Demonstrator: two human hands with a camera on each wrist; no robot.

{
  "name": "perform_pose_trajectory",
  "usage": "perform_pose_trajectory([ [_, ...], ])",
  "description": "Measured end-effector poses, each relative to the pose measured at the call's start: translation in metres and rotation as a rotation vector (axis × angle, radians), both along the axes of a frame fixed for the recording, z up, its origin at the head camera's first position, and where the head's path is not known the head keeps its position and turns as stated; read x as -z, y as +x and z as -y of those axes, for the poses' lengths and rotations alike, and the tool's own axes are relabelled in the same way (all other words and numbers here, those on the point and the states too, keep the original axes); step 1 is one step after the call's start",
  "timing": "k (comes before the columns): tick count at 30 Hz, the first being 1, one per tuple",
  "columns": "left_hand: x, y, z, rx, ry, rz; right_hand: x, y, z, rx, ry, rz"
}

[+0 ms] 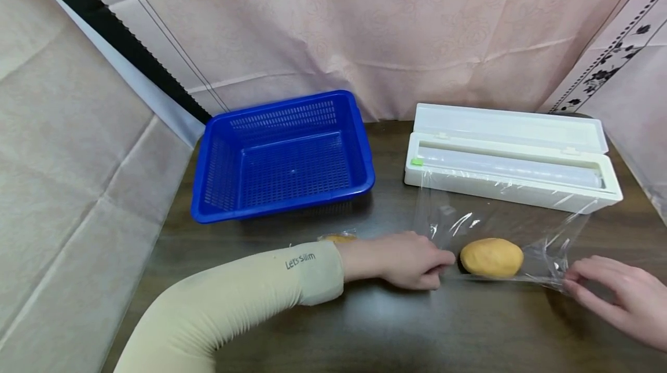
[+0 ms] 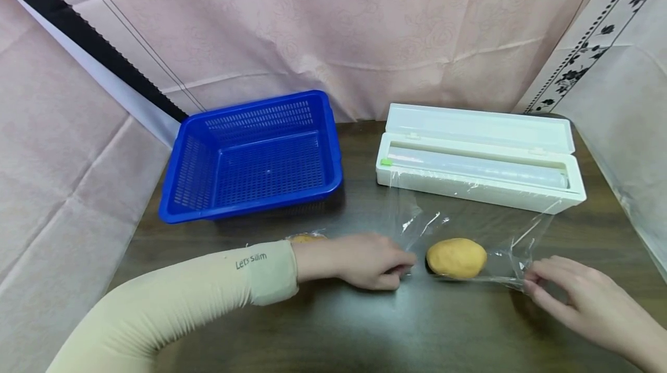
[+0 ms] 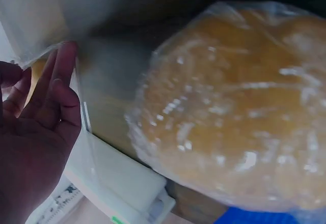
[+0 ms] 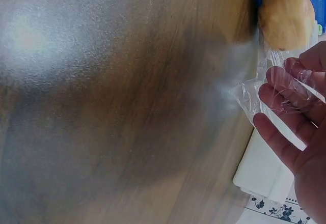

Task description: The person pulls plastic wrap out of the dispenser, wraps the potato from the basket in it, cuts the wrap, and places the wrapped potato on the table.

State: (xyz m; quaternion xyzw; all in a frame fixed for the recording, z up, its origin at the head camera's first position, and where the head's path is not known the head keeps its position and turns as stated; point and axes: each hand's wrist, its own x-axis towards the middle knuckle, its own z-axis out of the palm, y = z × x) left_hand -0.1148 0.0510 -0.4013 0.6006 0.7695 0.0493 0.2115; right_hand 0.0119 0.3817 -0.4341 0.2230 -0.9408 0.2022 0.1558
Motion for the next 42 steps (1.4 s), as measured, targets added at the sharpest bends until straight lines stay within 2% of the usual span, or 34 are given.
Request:
perform_pose_trajectory([
  [3, 0.001, -0.007, 0.003, -0.029, 0.049, 0.050, -0.002, -0.004, -0.001, -0.005, -0.002, -0.010],
  [7, 0.000, -0.017, 0.005, -0.106, 0.079, 0.158, -0.005, -0.011, -0.002, -0.013, -0.011, -0.028],
  [13, -0.004, -0.029, 0.004, -0.270, 0.045, 0.429, -0.010, -0.020, -0.001, 0.010, 0.026, -0.018],
  [16, -0.006, -0.035, 0.002, -0.323, 0.017, 0.475, -0.011, -0.024, -0.001, 0.026, 0.003, 0.035],
  [22, -0.009, -0.047, -0.002, -0.371, 0.010, 0.455, -0.011, -0.032, -0.003, 0.048, -0.017, 0.139],
  [28, -0.010, -0.054, -0.007, -0.405, -0.001, 0.346, -0.010, -0.044, -0.004, 0.027, -0.037, 0.141],
  [33, -0.008, -0.059, -0.008, -0.430, 0.009, 0.260, -0.010, -0.053, -0.006, 0.026, -0.012, 0.147],
  [42, -0.004, -0.065, -0.010, -0.371, 0.037, 0.030, -0.007, -0.061, -0.006, 0.028, 0.004, 0.159],
])
